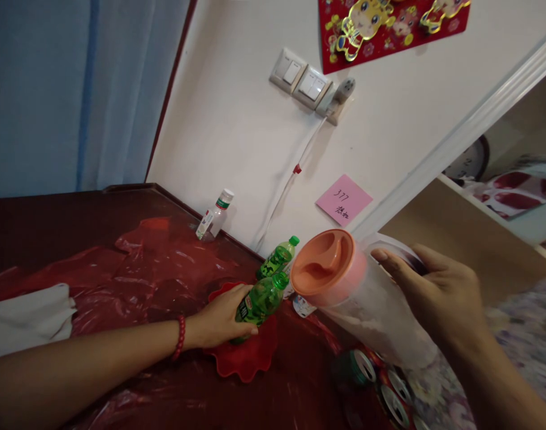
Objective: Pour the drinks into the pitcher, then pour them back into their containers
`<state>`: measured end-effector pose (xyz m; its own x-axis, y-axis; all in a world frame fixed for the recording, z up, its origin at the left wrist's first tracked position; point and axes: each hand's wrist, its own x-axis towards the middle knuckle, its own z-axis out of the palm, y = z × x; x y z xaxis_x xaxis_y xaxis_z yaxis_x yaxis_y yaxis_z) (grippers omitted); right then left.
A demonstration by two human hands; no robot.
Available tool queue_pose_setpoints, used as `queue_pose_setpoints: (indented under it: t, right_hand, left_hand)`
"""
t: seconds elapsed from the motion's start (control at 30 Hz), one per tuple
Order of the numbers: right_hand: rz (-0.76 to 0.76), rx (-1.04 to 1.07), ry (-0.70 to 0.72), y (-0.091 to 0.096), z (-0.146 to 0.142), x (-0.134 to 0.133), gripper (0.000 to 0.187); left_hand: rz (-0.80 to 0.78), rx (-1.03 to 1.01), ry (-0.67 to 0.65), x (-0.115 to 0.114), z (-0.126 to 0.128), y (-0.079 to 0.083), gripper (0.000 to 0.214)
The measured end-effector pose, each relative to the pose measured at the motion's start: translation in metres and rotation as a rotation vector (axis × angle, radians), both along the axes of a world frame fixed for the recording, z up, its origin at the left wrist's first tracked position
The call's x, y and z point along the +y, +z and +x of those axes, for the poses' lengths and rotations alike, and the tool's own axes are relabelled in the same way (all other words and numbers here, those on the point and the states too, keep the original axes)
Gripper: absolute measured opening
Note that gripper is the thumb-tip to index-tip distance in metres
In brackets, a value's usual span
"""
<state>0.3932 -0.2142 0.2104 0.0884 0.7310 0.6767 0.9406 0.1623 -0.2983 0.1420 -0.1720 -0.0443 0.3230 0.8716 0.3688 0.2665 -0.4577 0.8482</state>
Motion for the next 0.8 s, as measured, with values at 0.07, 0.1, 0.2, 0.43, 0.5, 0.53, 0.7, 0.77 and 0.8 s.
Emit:
queue_pose_setpoints:
  t: [0.07,0.1,0.2,0.43,0.5,0.53,0.7,0.77,0.8]
  right_hand:
    - [-0.021,0.005,-0.012,0.001,-0.002,-0.001,0.060]
    - [-0.028,0.013,-0.019,0.001,-0.004,-0.001,0.059]
    - [0.010,0.032,-0.040,0.001,-0.009,-0.003,0.059]
    - [0.032,0.024,-0.029,0.000,-0.012,-0.003,0.058]
    - [0.034,0.039,-0.023,-0.001,-0.011,-0.002,0.059]
    - [0.027,0.049,-0.020,-0.001,-0.010,-0.001,0.059]
    - [0.025,0.054,-0.018,-0.001,-0.011,-0.002,0.059]
    - [0.025,0.058,-0.029,-0.001,-0.012,-0.002,0.059]
    - [0.023,0.061,-0.035,0.000,-0.013,-0.003,0.058]
  left_hand:
    - [0.003,-0.001,-0.002,0.000,0.000,0.000,0.068]
    - [0.004,-0.002,-0.005,0.000,0.000,0.000,0.068]
    - [-0.010,0.000,-0.005,0.000,0.000,0.001,0.069]
    - [-0.015,0.002,-0.007,0.000,0.000,0.001,0.069]
    - [-0.003,0.001,-0.004,0.000,0.000,0.001,0.069]
    - [0.002,0.002,-0.004,0.000,0.001,0.001,0.069]
    - [-0.006,0.013,-0.002,0.000,0.000,0.001,0.068]
    - [-0.007,0.013,0.000,0.000,0.000,0.001,0.070]
    - [-0.006,0.012,0.000,0.000,0.000,0.001,0.070]
